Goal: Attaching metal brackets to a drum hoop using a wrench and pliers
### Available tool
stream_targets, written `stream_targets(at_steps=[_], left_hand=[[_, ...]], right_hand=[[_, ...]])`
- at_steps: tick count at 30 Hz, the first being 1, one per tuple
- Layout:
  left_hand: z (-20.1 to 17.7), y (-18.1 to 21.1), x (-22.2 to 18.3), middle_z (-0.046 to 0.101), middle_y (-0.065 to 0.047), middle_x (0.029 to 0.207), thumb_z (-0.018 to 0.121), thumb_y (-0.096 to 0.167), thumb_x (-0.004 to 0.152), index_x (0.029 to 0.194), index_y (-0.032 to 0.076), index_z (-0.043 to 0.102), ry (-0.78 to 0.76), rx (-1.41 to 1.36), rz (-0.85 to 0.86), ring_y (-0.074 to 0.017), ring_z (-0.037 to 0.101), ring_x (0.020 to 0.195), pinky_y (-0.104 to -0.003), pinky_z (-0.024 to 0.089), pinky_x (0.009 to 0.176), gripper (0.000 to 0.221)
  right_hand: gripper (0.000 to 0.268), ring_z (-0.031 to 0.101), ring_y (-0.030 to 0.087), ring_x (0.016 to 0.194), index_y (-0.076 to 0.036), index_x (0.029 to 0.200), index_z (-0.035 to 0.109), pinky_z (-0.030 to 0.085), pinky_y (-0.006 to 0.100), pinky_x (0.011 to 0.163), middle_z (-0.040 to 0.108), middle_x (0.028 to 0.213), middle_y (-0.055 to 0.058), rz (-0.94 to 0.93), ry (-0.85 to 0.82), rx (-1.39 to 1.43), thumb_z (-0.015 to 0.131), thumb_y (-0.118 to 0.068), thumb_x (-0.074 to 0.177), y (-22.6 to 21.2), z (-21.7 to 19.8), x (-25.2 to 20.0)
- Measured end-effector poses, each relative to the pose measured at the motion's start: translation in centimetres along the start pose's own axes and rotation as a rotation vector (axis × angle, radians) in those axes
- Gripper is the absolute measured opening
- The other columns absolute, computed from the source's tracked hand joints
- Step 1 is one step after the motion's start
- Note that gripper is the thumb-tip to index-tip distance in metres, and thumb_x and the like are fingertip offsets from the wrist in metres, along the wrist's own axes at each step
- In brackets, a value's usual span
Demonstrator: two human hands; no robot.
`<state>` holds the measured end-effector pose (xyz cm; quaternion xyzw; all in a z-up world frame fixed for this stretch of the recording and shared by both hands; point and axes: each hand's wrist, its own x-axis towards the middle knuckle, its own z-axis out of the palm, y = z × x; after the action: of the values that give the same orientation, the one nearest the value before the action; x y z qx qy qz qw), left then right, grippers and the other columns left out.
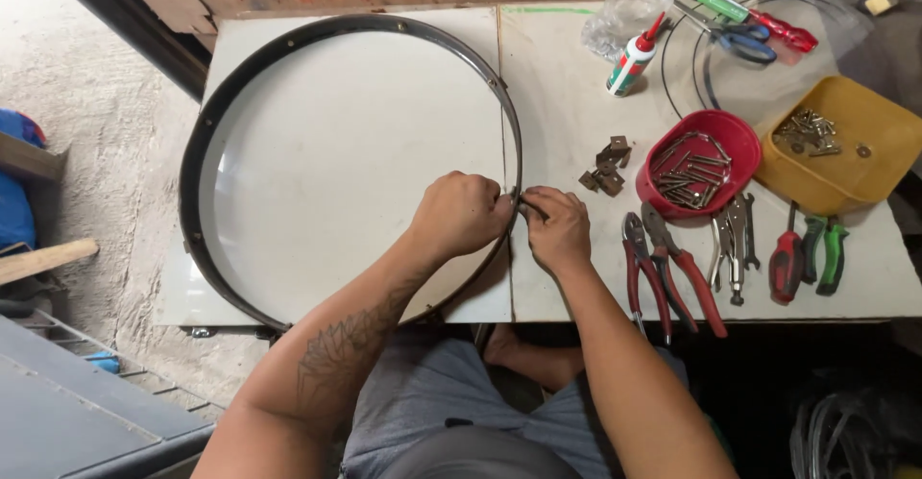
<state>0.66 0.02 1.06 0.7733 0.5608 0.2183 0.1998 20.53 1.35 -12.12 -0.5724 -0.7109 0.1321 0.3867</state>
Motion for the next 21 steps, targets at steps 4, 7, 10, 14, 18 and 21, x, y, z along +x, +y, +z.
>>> stream_targets(at_steps=[4, 7, 10, 14, 18, 21], left_hand=[[0.8, -0.8, 2.9, 0.061, -0.018, 0.053, 0.059, 0.034, 0.086, 0.063, 0.005, 0.069, -0.034, 0.035, -0.004, -0.0432, 0.069, 0.066, -0.051, 0.058, 0.060, 0.038], [1.2, -1.5, 5.2, 0.062, -0.023, 0.058, 0.058, 0.034, 0.084, 0.067, 0.001, 0.070, -0.026, -0.041, -0.030, -0.0491, 0.068, 0.073, -0.058, 0.057, 0.066, 0.039], [1.4, -1.6, 6.1, 0.065, -0.024, 0.061, 0.057, 0.033, 0.088, 0.069, 0.001, 0.072, -0.004, -0.020, 0.011, -0.0483, 0.070, 0.072, -0.057, 0.057, 0.066, 0.040], [1.3, -0.1, 4.4, 0.067, -0.024, 0.064, 0.053, 0.034, 0.092, 0.074, 0.002, 0.073, -0.007, 0.020, 0.011, -0.0465, 0.071, 0.073, -0.056, 0.058, 0.067, 0.042], [1.0, -0.4, 1.4, 0.065, -0.019, 0.065, 0.047, 0.038, 0.099, 0.079, 0.004, 0.070, 0.022, 0.040, -0.019, -0.0426, 0.072, 0.073, -0.053, 0.059, 0.066, 0.046], [1.2, 0.1, -0.4, 0.066, -0.014, 0.064, 0.048, 0.034, 0.099, 0.079, 0.006, 0.068, 0.134, 0.161, 0.111, -0.0362, 0.072, 0.064, -0.047, 0.059, 0.057, 0.040]], right_hand=[[0.014, 0.070, 0.032, 0.095, -0.023, 0.101, 0.082, 0.050, 0.045, 0.088, 0.077, 0.108, 0.001, -0.009, 0.016, 0.002, 0.077, -0.020, 0.088, 0.9, 0.6, -0.2], [0.014, 0.070, 0.032, 0.096, -0.024, 0.101, 0.082, 0.051, 0.046, 0.086, 0.077, 0.108, 0.000, -0.043, 0.023, -0.032, 0.078, -0.024, 0.088, 1.0, 0.6, 0.1], [0.017, 0.069, 0.034, 0.094, -0.019, 0.100, 0.082, 0.050, 0.046, 0.085, 0.077, 0.108, 0.003, -0.045, 0.014, -0.004, 0.073, -0.013, 0.086, 0.5, 0.3, -0.1], [0.018, 0.069, 0.034, 0.093, -0.020, 0.099, 0.082, 0.050, 0.045, 0.085, 0.077, 0.107, 0.003, -0.049, 0.021, -0.012, 0.073, -0.011, 0.085, 0.6, 0.2, -0.1], [0.016, 0.070, 0.032, 0.092, -0.024, 0.099, 0.082, 0.050, 0.044, 0.085, 0.077, 0.107, 0.001, -0.038, 0.031, 0.001, 0.079, -0.017, 0.085, 0.5, 0.3, -0.2], [0.017, 0.069, 0.031, 0.092, -0.025, 0.099, 0.083, 0.050, 0.043, 0.086, 0.077, 0.106, -0.001, -0.032, 0.034, -0.002, 0.079, -0.017, 0.085, 0.9, 0.6, -0.3]])
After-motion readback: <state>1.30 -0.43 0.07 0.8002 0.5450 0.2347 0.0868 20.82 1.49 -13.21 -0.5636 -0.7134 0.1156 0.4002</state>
